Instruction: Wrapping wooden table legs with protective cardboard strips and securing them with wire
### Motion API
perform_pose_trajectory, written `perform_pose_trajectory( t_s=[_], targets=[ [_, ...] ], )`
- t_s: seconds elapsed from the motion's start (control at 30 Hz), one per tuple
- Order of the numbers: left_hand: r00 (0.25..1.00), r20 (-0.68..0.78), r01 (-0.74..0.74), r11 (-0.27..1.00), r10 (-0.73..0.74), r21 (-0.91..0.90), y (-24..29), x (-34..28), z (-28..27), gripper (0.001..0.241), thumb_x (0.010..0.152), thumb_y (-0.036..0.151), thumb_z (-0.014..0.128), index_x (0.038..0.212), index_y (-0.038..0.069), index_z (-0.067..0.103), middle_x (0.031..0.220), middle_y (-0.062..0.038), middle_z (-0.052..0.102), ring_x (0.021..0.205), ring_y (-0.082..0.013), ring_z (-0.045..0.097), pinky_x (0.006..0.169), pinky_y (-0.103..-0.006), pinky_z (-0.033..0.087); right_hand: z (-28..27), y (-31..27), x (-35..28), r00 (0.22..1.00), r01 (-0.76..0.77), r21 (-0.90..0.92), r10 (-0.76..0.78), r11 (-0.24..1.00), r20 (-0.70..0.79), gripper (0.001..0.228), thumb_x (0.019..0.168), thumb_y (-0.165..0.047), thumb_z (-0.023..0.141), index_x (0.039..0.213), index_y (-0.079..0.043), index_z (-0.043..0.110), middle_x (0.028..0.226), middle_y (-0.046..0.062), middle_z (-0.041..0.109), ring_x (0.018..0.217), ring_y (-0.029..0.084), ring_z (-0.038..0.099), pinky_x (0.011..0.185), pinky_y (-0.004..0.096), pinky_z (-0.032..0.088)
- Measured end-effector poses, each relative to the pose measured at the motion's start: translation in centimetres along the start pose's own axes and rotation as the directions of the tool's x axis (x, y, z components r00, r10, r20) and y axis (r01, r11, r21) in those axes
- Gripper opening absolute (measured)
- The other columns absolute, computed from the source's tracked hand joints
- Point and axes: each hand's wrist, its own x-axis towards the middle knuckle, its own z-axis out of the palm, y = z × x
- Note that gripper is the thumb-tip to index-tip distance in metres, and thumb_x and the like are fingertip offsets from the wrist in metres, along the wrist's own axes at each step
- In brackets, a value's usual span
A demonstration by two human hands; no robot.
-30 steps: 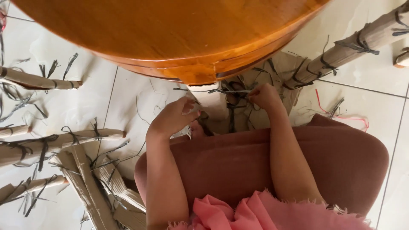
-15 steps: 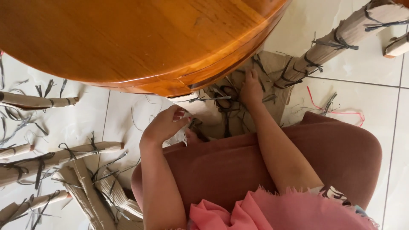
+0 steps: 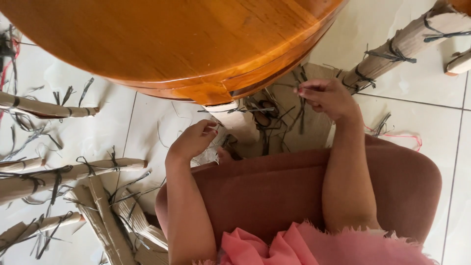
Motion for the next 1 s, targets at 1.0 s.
perform_pose_trajectory(
  t_s=[1.0],
  targets=[
    [0.681,-0.259,-0.583,0.292,0.685,-0.759,4.9,-4.0,10.7,0.073,0.097,0.023,0.074,0.159,0.007,0.038,0.094,-0.004,0.058,0.081,-0.01,0.058,0.073,-0.022,0.05,4.9,-6.3,-10.1,0.843,0.487,-0.34,-0.333,0.804,0.422,0.006,0.084,-0.012,0.085,0.089,-0.009,0.083,0.066,0.008,0.078,0.062,0.008,0.056,0.062,0.029,0.051]
  ],
)
